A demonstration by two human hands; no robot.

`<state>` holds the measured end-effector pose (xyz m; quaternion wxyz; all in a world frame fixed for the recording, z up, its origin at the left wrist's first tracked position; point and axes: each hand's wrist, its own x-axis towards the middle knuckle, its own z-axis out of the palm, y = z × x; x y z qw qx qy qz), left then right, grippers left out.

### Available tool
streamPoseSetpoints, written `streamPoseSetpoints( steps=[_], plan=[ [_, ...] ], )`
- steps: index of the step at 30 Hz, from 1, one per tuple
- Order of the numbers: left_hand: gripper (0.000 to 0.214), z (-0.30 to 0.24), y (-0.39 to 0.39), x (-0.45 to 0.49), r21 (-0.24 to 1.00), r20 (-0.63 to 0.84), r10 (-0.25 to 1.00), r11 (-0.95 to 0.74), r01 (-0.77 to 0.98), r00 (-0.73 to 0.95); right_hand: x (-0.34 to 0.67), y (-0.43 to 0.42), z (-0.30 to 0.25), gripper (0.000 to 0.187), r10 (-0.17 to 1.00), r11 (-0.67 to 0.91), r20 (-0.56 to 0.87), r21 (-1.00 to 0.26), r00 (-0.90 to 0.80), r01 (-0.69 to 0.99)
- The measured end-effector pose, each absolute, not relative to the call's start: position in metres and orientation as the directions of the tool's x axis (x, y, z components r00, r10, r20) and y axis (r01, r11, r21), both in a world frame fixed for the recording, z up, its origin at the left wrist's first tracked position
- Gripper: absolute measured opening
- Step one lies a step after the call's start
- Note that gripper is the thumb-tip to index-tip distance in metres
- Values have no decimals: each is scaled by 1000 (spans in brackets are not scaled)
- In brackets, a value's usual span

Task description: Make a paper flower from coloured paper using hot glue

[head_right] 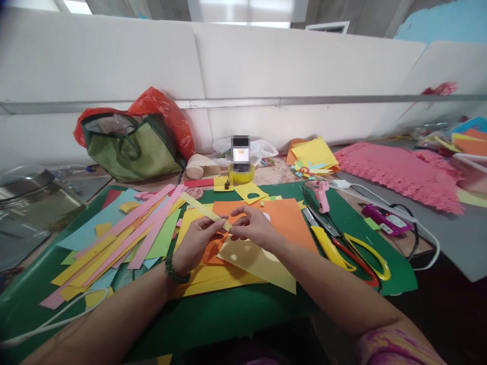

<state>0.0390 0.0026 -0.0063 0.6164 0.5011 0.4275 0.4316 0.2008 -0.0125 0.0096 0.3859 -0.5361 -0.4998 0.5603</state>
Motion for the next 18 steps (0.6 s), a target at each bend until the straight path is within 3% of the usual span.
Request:
streamPoseSetpoints(
  steps=[7,14,18],
  plan=[
    [43,-7,3,40,985,-122,942,154,-80,313,202,-12,10,37,968,-186,-205,-973,-145,138],
    [54,-6,3,39,968,-101,950,162,-191,295,205,-14,20,24,970,-220,-225,-973,-87,68],
    [61,-3,2,39,968,-78,945,148,-202,318,205,-14,17,31,973,-173,-188,-978,-133,117]
  ],
)
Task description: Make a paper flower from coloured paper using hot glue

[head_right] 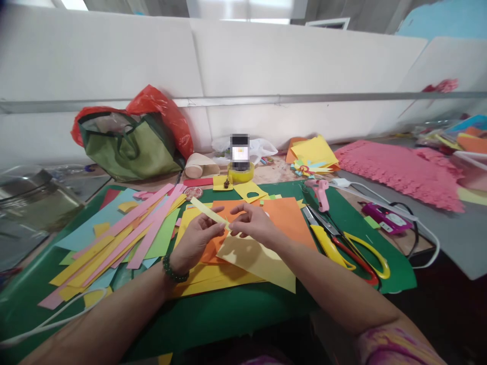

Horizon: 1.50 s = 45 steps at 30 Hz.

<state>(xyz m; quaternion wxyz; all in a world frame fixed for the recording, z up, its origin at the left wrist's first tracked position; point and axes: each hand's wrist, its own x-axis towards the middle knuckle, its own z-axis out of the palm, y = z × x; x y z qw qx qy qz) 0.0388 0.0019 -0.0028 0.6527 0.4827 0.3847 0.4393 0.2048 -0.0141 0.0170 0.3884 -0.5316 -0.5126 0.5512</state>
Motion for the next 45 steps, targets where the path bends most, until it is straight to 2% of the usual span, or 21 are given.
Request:
streamPoseSetpoints(
  steps=[6,11,14,23,29,35,39,45],
  plan=[
    [58,-5,2,40,970,-60,950,128,-205,305,204,-13,9,36,985,-84,-101,-988,-139,128],
    [34,-7,2,40,986,-84,936,127,-108,341,203,-15,8,34,992,-37,-60,-980,-113,193],
    [31,-5,1,40,993,-77,926,104,-54,369,203,-16,11,33,992,-25,-52,-973,-113,229],
    [31,-1,0,40,976,-90,931,153,-157,353,204,-17,14,31,990,-47,-63,-991,-130,127],
    [31,-1,-2,42,982,-75,933,130,-135,351,203,-15,9,41,995,-1,-14,-991,-98,133],
    [38,-4,-2,43,948,-127,936,212,-238,330,205,-14,7,40,996,-9,-19,-993,-85,120],
    [37,-4,-1,42,959,-116,936,193,-209,331,206,-14,8,38,996,4,-9,-988,-87,152],
    [34,-5,-1,40,993,-61,931,94,-73,361,205,-17,11,33,997,28,10,-974,-79,226]
  ],
)
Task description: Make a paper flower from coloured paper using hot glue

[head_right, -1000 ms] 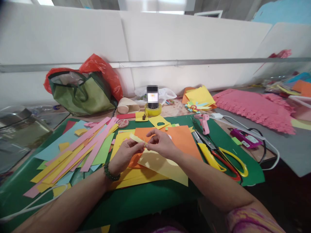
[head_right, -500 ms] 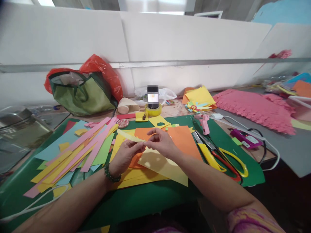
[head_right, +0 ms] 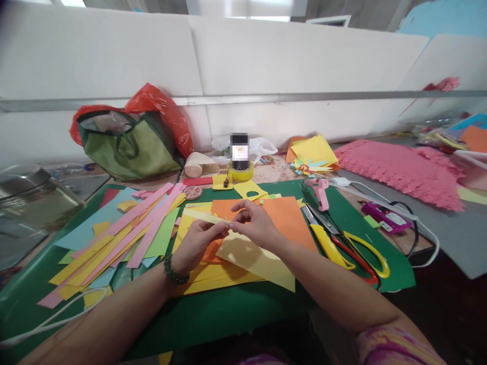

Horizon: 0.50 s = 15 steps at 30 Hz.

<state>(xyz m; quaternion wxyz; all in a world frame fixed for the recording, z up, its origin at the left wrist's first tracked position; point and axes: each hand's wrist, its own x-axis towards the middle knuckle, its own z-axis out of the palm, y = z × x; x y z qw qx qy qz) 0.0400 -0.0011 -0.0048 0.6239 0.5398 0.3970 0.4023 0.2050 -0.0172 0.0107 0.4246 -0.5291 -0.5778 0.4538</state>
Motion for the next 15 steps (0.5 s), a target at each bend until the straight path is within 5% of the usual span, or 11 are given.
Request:
streamPoseSetpoints(
  steps=[6,15],
  plan=[
    [31,-4,-1,39,993,-72,928,101,-61,365,206,-18,13,33,996,36,10,-954,-89,298],
    [32,-4,0,40,985,-76,953,117,-127,294,211,-16,16,34,992,-17,-34,-990,-118,140]
  ],
)
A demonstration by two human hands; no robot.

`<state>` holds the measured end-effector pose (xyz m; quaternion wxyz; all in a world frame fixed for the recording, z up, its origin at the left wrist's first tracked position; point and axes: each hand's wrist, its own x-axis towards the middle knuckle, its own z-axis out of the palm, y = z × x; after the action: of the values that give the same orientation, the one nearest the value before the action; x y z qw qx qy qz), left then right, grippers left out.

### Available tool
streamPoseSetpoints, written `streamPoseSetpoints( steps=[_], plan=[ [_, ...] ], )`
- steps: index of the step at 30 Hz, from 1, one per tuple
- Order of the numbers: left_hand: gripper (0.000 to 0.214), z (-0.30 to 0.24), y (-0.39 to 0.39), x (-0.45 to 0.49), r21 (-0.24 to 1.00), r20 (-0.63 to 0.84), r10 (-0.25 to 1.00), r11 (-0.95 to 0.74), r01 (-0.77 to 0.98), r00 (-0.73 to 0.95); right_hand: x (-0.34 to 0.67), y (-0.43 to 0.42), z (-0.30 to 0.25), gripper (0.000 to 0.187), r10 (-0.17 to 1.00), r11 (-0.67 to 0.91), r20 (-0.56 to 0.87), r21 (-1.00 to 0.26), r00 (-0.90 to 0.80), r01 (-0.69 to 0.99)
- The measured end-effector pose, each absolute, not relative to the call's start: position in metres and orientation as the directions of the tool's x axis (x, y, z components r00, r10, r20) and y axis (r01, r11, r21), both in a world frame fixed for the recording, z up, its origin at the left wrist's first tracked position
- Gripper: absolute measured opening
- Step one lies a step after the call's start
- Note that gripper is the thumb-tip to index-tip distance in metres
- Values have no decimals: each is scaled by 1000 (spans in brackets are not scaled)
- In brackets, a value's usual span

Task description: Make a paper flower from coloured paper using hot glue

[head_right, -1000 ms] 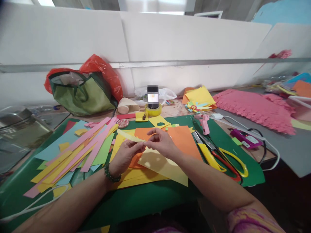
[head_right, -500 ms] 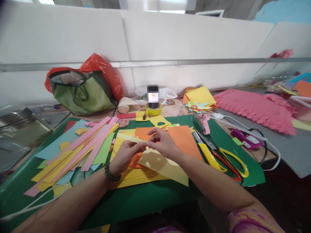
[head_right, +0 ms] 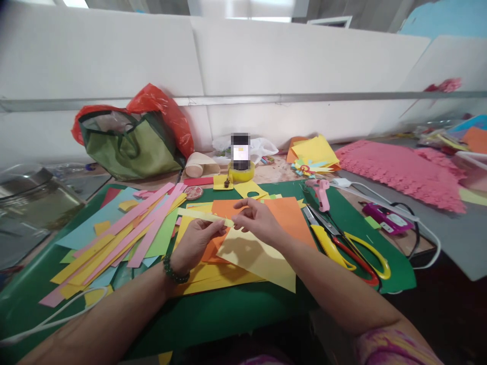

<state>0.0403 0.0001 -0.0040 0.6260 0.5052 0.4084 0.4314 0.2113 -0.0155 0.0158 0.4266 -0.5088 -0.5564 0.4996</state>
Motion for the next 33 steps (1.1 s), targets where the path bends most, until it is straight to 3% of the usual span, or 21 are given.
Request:
streamPoseSetpoints(
  steps=[5,13,18,20,23,25,27,29,33],
  plan=[
    [30,-4,-1,41,991,-60,951,94,-99,303,206,-17,13,35,996,0,-21,-975,-92,222],
    [25,-3,-8,44,937,-125,914,236,-256,386,201,-19,8,38,994,111,110,-987,-14,116],
    [28,0,-9,45,955,-148,931,222,-196,332,201,-19,7,35,992,126,120,-981,-48,145],
    [34,5,-11,41,993,-80,943,103,-56,322,207,-17,11,34,992,115,103,-977,-76,182],
    [52,18,-15,31,944,256,933,-298,143,255,222,-15,21,36,985,89,51,-970,-165,228],
    [44,27,-16,27,816,502,847,-531,227,177,230,-15,27,37,957,73,-4,-964,-291,255],
    [20,32,-15,26,733,581,790,-612,297,197,235,-15,31,36,897,70,-62,-957,-437,281],
    [16,31,-13,28,733,496,799,-595,329,341,235,-16,33,34,832,91,-91,-951,-548,296],
    [23,24,-11,33,857,112,754,-403,322,647,234,-18,33,30,778,160,-72,-938,-625,307]
  ],
)
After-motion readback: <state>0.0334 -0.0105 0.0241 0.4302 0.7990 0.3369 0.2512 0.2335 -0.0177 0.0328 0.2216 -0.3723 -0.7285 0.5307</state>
